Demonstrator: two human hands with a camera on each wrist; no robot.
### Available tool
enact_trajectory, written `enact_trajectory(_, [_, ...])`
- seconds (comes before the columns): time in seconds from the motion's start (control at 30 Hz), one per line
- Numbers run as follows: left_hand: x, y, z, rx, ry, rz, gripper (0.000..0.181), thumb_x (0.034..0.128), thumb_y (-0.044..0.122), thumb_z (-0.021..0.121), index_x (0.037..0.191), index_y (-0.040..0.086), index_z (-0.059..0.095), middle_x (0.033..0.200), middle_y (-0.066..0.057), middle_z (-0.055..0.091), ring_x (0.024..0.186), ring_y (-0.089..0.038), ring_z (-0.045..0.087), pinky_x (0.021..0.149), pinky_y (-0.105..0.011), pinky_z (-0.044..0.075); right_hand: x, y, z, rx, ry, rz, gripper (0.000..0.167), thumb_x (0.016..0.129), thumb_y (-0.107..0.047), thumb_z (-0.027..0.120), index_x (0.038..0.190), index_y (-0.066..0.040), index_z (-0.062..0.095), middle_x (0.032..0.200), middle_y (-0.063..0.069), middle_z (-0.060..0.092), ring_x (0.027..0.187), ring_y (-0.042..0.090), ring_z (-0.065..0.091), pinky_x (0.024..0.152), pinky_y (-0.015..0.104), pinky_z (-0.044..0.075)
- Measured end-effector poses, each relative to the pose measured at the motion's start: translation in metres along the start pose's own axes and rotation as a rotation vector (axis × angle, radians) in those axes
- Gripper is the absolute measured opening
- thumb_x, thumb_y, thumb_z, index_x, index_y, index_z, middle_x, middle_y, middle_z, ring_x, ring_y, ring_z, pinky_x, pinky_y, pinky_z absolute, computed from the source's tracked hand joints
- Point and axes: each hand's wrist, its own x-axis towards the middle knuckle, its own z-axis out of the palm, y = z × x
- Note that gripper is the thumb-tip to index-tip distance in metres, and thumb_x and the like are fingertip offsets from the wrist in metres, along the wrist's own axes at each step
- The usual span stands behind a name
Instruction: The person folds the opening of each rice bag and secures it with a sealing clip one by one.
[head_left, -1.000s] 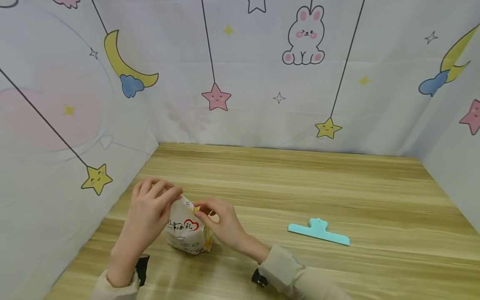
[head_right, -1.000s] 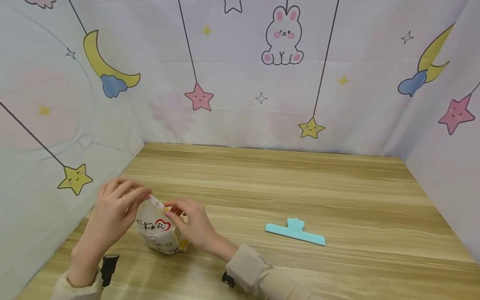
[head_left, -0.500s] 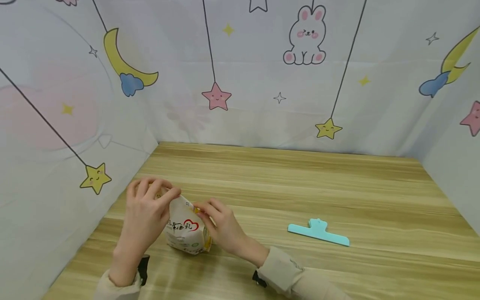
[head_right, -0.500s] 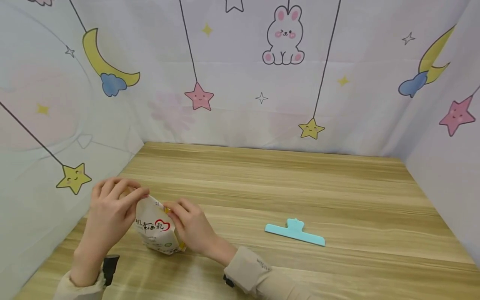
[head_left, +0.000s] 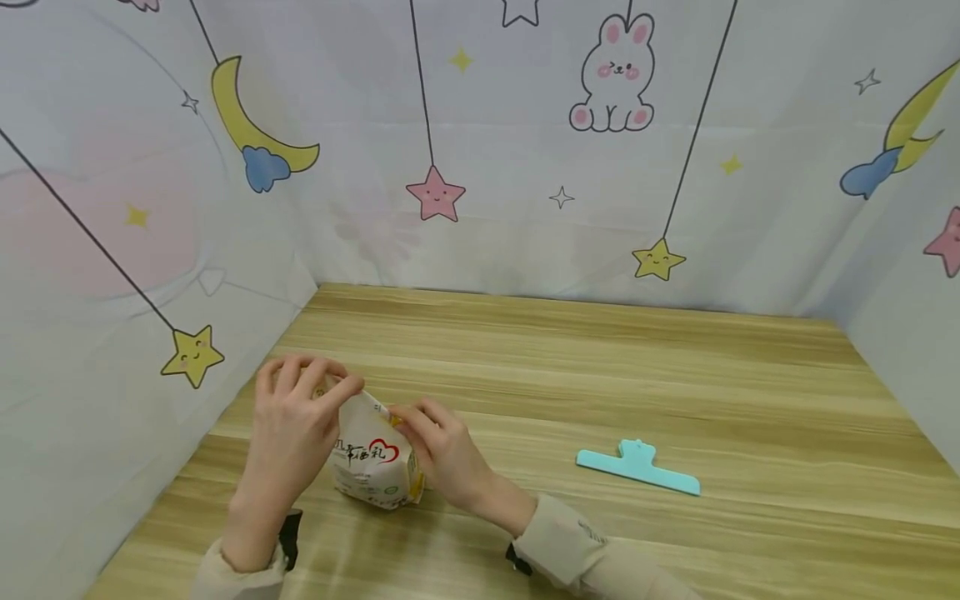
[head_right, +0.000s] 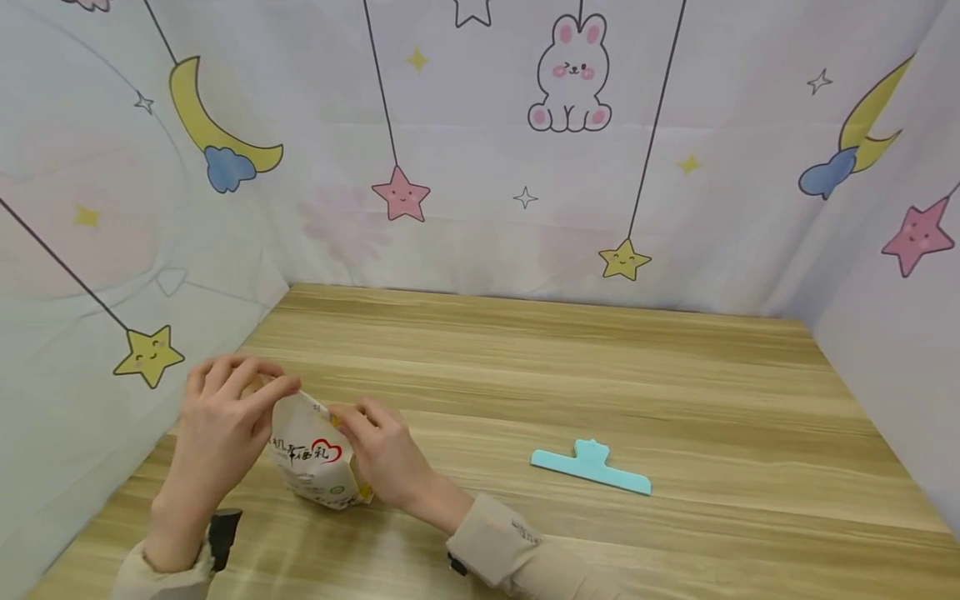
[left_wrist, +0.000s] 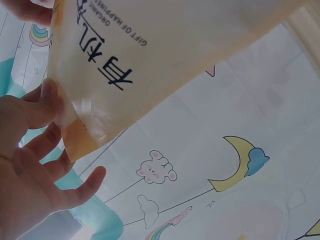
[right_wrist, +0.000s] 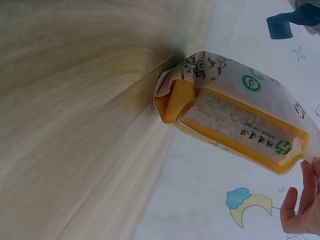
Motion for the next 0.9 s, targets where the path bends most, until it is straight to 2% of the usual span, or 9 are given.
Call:
enact_trajectory(0.3, [0.001, 0.001, -0.002, -0.007, -0.028, -0.005, 0.043, 0.0535, -0.024, 0.056, 0.078, 0.01, 0.064, 0.081, -0.01, 0.057, 0.086, -0.034, 0.049, 0.078, -0.052, 0.034, -0.004, 0.0, -0.003, -0.047, 0.006, -0.015, 0.025, 0.085, -0.005, 0.057, 0.11, -0.004, 0.059, 0.092, 0.003, 0.058, 0.081, 0.009, 0.056, 0.072, 0.008, 0.043])
enact_trajectory(0.5, [0.0, 0.001, -0.003, -0.012, -0.034, -0.007, 0.043, 0.054, -0.024, 0.059, 0.079, 0.01, 0.066, 0.082, -0.011, 0.058, 0.086, -0.034, 0.049, 0.078, -0.052, 0.034, -0.006, 0.002, -0.007, -0.057, 0.027, -0.04, 0.029, 0.082, -0.009, 0.061, 0.111, -0.007, 0.06, 0.09, 0.0, 0.059, 0.079, 0.007, 0.057, 0.073, 0.01, 0.042])
enact_trajectory(0.67, [0.0, 0.001, -0.002, -0.018, -0.017, -0.008, 0.042, 0.0544, -0.023, 0.06, 0.079, 0.01, 0.066, 0.082, -0.01, 0.059, 0.087, -0.033, 0.049, 0.077, -0.051, 0.034, -0.007, 0.003, -0.013, -0.049, 0.05, -0.025, 0.027, 0.079, -0.011, 0.065, 0.106, -0.008, 0.063, 0.088, 0.0, 0.06, 0.078, 0.007, 0.058, 0.073, 0.011, 0.044])
enact_trajectory(0.9, [0.0, 0.002, -0.001, -0.028, -0.017, -0.019, 0.038, 0.0581, -0.021, 0.059, 0.079, 0.01, 0.068, 0.082, -0.01, 0.059, 0.087, -0.033, 0.049, 0.078, -0.051, 0.034, -0.011, 0.007, -0.022, -0.081, 0.036, -0.016, 0.018, 0.078, -0.012, 0.068, 0.096, -0.01, 0.067, 0.085, -0.002, 0.062, 0.078, 0.007, 0.057, 0.073, 0.017, 0.043])
